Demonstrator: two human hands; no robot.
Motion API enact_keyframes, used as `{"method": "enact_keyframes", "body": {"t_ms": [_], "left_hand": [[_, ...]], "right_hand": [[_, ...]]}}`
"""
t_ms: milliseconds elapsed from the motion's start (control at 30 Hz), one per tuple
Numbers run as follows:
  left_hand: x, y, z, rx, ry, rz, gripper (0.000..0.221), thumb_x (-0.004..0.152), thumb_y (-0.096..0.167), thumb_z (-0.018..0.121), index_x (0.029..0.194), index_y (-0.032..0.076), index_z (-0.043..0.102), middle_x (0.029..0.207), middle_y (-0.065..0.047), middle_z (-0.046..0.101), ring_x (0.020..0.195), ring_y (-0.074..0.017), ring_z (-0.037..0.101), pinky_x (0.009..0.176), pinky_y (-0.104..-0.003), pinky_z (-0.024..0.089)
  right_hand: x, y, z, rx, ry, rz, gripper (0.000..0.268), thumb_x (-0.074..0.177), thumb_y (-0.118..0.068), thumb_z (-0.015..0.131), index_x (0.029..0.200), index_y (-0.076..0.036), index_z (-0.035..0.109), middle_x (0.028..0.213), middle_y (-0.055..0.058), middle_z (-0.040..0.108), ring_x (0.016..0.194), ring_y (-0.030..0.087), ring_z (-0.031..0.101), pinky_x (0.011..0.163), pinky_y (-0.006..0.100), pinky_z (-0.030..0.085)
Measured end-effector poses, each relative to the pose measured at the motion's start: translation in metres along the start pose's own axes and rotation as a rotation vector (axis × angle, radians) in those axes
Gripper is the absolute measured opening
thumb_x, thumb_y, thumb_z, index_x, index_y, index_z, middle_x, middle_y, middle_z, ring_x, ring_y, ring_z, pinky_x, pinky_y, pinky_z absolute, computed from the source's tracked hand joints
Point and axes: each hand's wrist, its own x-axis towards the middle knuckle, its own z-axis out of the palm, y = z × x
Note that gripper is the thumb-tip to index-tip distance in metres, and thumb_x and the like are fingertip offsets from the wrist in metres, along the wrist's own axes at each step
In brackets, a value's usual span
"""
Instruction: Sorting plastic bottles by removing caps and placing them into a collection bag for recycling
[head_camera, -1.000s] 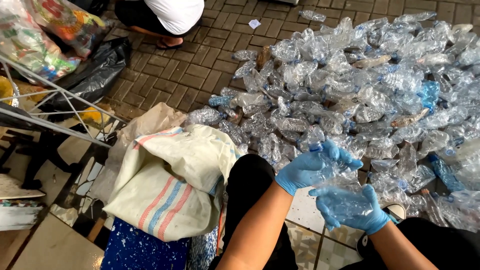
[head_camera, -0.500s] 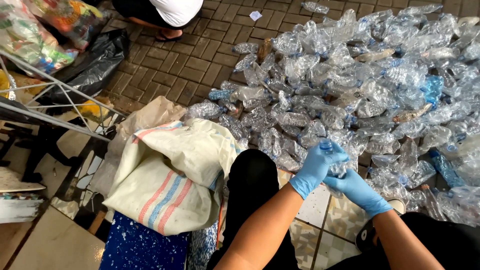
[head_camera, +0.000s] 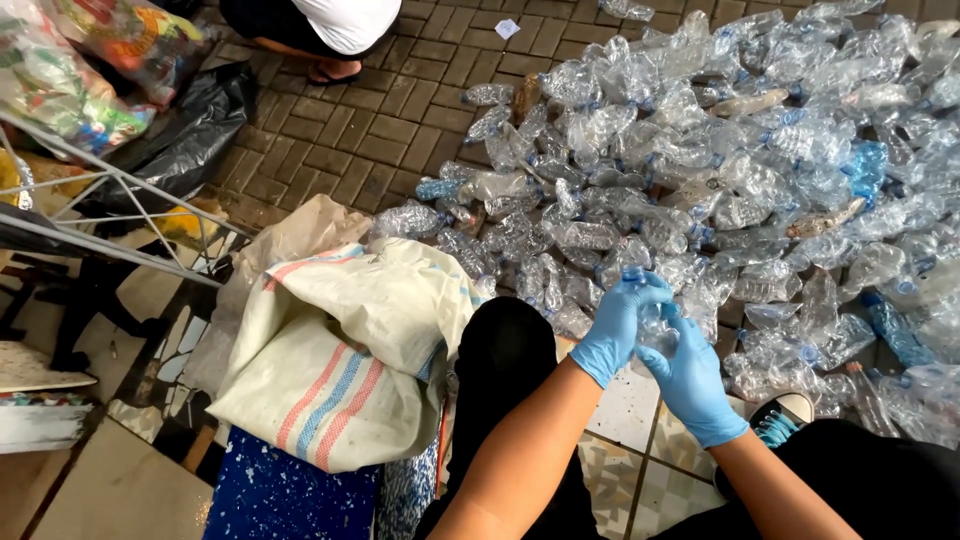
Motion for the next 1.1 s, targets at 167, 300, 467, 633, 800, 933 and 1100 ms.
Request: {"method": "enact_keyframes", "body": {"t_ms": [167,300,467,633,800,933,1100], "left_hand": [[0.02,-0.003,-0.011,-0.288,-0.073,0.032,0.016,0.077,0.003,0.079,0.089,0.01,0.07,0.085,-0.007,0.069,0.076,-0.0211,0.07,0.068,-0.034,0.06],[-0.015,0.042,0.006,-0.318,-0.189,0.056,0.017,0.078,-0.002,0.075,0.091,0.007,0.067,0.086,-0.007,0.066,0.08,-0.0186,0.067,0.071,-0.032,0.059],[-0.044,0.051,0.014,-0.102,-0.461,0.101,0.02,0.078,-0.001,0.079,0.094,0.007,0.069,0.091,-0.012,0.07,0.087,-0.0237,0.071,0.077,-0.036,0.061],[-0.025,0.032,0.007,-0.117,-0.471,0.123,0.019,0.081,0.001,0.077,0.097,0.004,0.067,0.091,-0.015,0.071,0.089,-0.0276,0.074,0.077,-0.035,0.061],[-0.011,0.006,0.004,0.095,-0.254,0.098,0.022,0.082,0.016,0.083,0.099,0.009,0.07,0.095,-0.011,0.072,0.093,-0.0234,0.072,0.084,-0.034,0.058],[-0.019,0.011,0.016,0.249,0.065,0.027,0.025,0.078,0.028,0.083,0.096,0.016,0.072,0.092,-0.002,0.072,0.094,-0.0187,0.069,0.091,-0.034,0.052],[0.013,-0.023,-0.005,0.488,0.184,0.016,0.024,0.076,0.038,0.082,0.092,0.025,0.069,0.091,0.005,0.074,0.097,-0.0175,0.071,0.092,-0.032,0.051]], "right_hand": [[-0.003,-0.036,-0.034,0.599,-0.137,0.142,0.06,0.102,-0.028,0.056,0.155,-0.001,0.046,0.136,0.019,0.062,0.126,0.027,0.053,0.109,0.05,0.043],[0.004,-0.05,-0.053,1.048,-0.189,0.66,0.065,0.092,-0.01,0.067,0.154,-0.005,0.048,0.148,0.011,0.056,0.13,0.019,0.05,0.117,0.042,0.036],[0.013,0.045,-0.026,0.922,-0.589,0.459,0.076,0.071,-0.01,0.085,0.142,0.004,0.064,0.134,0.021,0.071,0.119,0.032,0.064,0.104,0.051,0.047],[0.012,0.072,-0.001,0.882,-0.573,0.406,0.057,0.078,-0.018,0.084,0.129,0.005,0.072,0.12,0.018,0.074,0.11,0.029,0.066,0.102,0.05,0.049],[0.023,0.058,-0.007,0.428,-0.507,0.373,0.051,0.085,-0.037,0.085,0.118,0.002,0.078,0.1,0.022,0.079,0.099,0.034,0.073,0.098,0.051,0.052],[0.028,0.036,-0.01,-0.05,-0.457,0.321,0.056,0.086,-0.056,0.076,0.116,-0.008,0.075,0.1,0.018,0.081,0.109,0.039,0.073,0.097,0.051,0.055],[0.019,0.027,-0.008,-0.488,-0.258,0.09,0.049,0.086,-0.073,0.058,0.08,-0.027,0.07,0.078,-0.002,0.076,0.087,0.022,0.077,0.084,0.033,0.058]]}}
